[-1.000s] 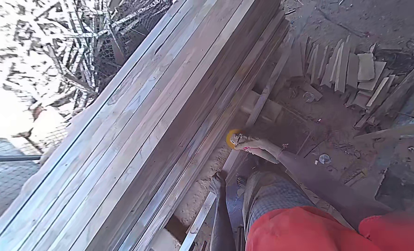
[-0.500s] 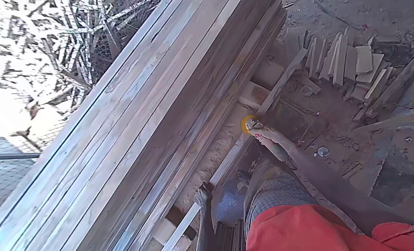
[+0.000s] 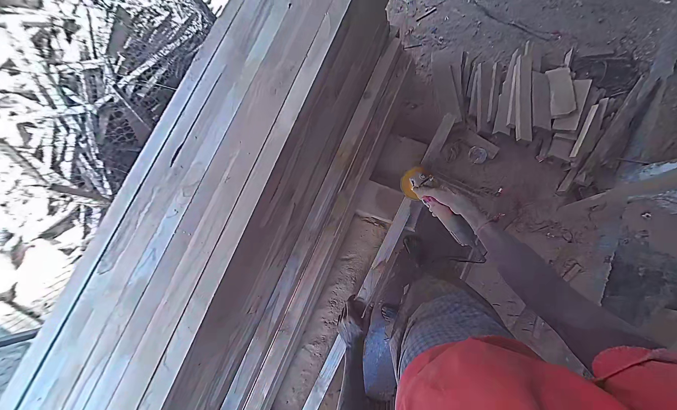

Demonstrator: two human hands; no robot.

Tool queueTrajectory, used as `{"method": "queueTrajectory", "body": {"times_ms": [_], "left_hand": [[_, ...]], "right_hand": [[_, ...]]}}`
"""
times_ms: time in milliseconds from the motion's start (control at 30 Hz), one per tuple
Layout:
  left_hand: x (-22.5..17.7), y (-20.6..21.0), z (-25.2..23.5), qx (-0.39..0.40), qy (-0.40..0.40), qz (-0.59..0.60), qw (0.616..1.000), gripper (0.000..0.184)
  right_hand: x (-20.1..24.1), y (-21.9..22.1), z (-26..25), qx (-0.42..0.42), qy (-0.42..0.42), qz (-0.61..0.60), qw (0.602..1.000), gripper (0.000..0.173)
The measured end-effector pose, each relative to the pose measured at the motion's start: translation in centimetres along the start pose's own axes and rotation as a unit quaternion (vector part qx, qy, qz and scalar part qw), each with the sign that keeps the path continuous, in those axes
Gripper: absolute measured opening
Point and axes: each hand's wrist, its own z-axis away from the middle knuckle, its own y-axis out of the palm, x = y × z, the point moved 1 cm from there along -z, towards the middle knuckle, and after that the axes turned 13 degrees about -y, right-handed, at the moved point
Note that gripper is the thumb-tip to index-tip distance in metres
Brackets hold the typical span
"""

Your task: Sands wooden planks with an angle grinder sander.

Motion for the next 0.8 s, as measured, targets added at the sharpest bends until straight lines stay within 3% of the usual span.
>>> {"method": "queueTrajectory", "body": {"times_ms": [133,233,267,333,400,467,567,633,700,733,800], "left_hand": [[-1.9,-0.1,0.0,-0.032,-0.038,-0.061,0.997,0.08],[-2.1,0.3,-0.1,-0.039,-0.063,-0.091,0.993,0.079],[-2.2,0.2,-0.2,-0.021,-0.072,-0.091,0.993,0.08],[-3.4,-1.9,-1.0,0.154,-0.137,-0.148,0.967,0.084],[-1.0,1.6,-0.5,-0.015,-0.084,-0.135,0.987,0.084],[-1.0,2.0,-0.6,-0.012,-0.093,-0.14,0.986,0.088],[-3.3,-0.3,-0.8,0.088,-0.153,-0.136,0.975,0.085],[-4.0,-3.0,-0.3,0.085,-0.148,-0.1,0.98,0.076],[-3.8,-6.5,1.1,0.049,-0.1,-0.042,0.993,0.079],[-3.0,-8.6,2.2,0.008,-0.065,0.0,0.998,0.087],[-1.0,-14.4,5.4,-0.058,-0.025,0.079,0.995,0.099]], "right_hand": [[-0.5,-5.9,-6.9,-0.036,0.021,-0.019,0.999,0.067],[0.2,-9.8,-10.8,-0.075,0.031,-0.043,0.996,0.067],[1.0,-11.1,-11.7,-0.084,0.023,-0.051,0.995,0.067],[2.9,-13.3,-13.0,-0.12,0.0,-0.06,0.991,0.065],[4.2,-15.3,-13.8,-0.174,-0.014,-0.065,0.982,0.07],[4.5,-16.8,-13.5,-0.224,-0.01,-0.077,0.972,0.076],[3.3,-16.9,-9.6,-0.268,-0.037,-0.132,0.954,0.075],[1.8,-15.5,-4.8,-0.273,-0.061,-0.169,0.945,0.073],[-1.5,-14.3,-0.1,-0.287,-0.096,-0.196,0.933,0.065],[-2.5,-13.1,3.1,-0.262,-0.14,-0.205,0.933,0.061],[-1.1,-8.4,11.1,-0.099,-0.232,-0.204,0.946,0.052]]}}
